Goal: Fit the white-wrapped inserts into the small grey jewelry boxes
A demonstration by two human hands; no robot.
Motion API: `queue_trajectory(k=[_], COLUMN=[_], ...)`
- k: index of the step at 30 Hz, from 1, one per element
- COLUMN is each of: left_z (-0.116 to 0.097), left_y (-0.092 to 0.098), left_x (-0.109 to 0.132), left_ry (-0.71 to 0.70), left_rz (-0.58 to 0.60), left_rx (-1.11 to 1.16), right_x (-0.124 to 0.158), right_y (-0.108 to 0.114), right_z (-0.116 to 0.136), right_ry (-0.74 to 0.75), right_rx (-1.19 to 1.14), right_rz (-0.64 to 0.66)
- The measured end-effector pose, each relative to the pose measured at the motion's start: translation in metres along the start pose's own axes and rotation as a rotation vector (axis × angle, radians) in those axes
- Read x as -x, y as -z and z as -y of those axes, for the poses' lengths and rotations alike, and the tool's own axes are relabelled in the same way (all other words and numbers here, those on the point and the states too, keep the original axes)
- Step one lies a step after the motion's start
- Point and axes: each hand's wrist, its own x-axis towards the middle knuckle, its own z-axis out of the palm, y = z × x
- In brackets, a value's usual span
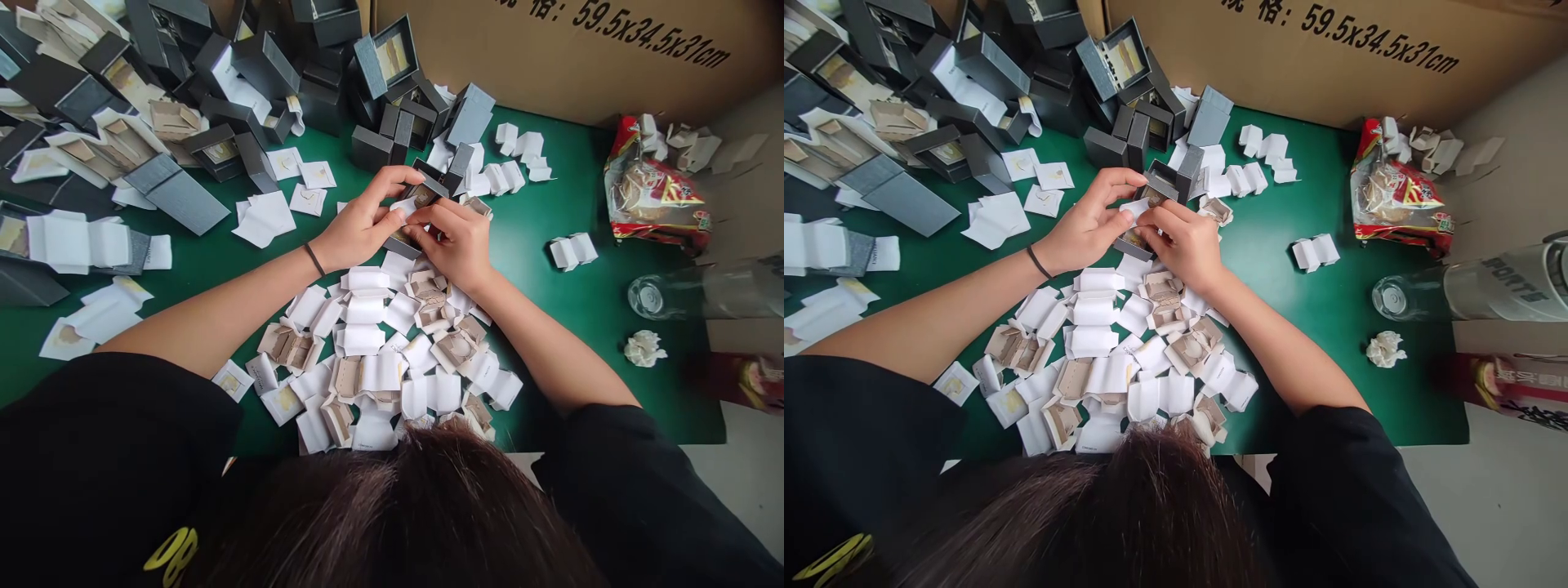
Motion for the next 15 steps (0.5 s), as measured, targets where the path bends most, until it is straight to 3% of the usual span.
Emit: queue_trajectory(k=[15], left_z=[0.0046], left_y=[0.0004], left_x=[-0.0004], left_ry=[0.019], left_rz=[-0.035], left_rx=[-0.008], right_x=[-0.0009], right_y=[0.0007], right_z=[-0.0002], right_ry=[0.001], right_rx=[-0.106], right_rz=[0.079])
